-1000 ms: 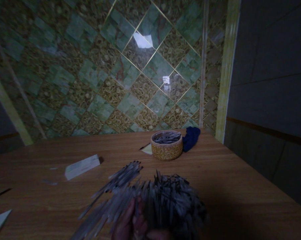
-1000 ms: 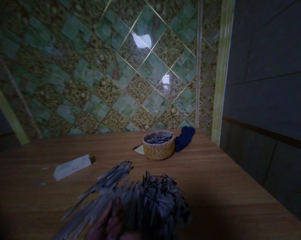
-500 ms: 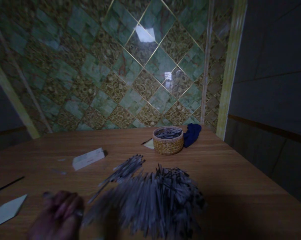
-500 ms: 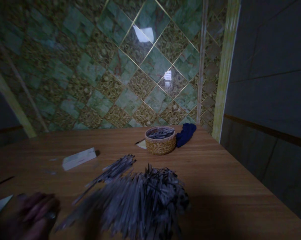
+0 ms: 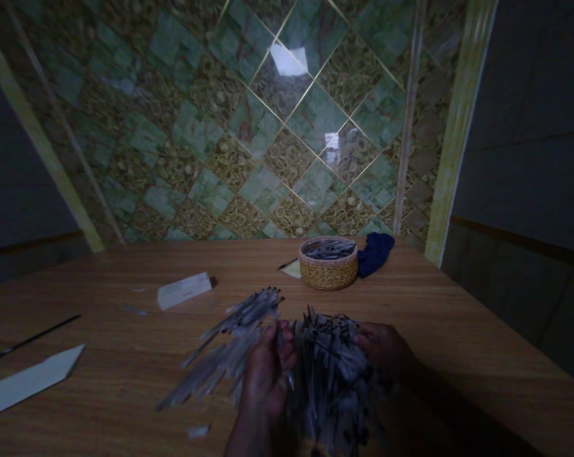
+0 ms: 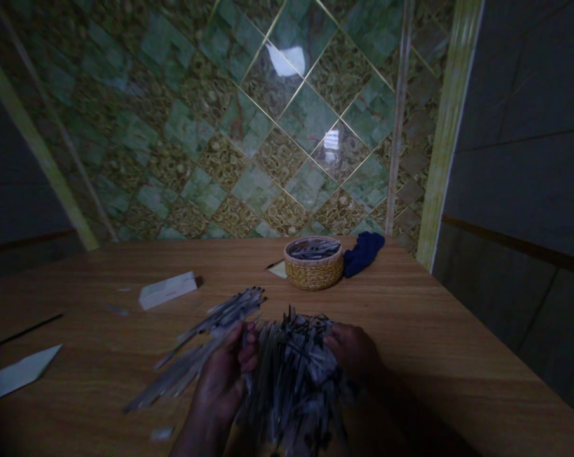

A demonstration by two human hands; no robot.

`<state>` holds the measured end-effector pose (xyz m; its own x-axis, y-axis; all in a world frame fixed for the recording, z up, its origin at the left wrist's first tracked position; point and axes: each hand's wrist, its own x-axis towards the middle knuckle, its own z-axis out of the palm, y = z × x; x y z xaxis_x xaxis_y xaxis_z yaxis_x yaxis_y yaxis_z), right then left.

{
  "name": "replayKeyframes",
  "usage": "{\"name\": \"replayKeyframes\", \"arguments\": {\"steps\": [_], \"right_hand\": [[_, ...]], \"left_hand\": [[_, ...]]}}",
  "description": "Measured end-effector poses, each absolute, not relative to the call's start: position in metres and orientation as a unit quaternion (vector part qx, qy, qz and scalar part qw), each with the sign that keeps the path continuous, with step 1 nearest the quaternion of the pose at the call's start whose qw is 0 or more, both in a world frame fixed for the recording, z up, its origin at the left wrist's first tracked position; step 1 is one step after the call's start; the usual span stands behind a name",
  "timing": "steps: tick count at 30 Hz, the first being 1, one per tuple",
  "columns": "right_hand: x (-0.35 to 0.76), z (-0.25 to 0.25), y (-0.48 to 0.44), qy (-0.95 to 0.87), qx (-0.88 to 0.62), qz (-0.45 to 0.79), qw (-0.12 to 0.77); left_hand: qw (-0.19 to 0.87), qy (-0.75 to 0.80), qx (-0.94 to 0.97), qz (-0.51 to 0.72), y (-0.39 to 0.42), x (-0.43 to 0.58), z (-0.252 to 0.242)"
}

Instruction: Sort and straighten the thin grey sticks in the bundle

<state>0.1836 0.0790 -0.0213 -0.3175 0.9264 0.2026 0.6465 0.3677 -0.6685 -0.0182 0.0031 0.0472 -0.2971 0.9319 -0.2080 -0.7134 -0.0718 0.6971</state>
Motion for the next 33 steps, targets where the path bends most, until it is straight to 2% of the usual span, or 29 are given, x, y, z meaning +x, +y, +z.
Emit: {"name": "replayKeyframes", "arguments": {"steps": [7, 14, 20, 33], "right_hand": [[0.169, -0.036, 0.114, -0.781, -0.52, 0.231, 0.257], [0.178, -0.042, 0.124, -0.771, -0.503, 0.256, 0.296], [0.189, -0.046, 0.116, -0.748, -0.493, 0.294, 0.334], [0.17, -0.006, 0.069, -0.732, -0.41, 0.407, 0.36]], "left_hand": [[0.607, 0.4, 0.208, 0.655, 0.018, 0.008, 0.029], [0.619, 0.416, 0.237, 0.623, 0.016, 0.011, 0.0], [0.617, 0.431, 0.259, 0.605, 0.013, 0.013, -0.004], [0.626, 0.453, 0.317, 0.549, 0.008, 0.023, -0.001]]}}
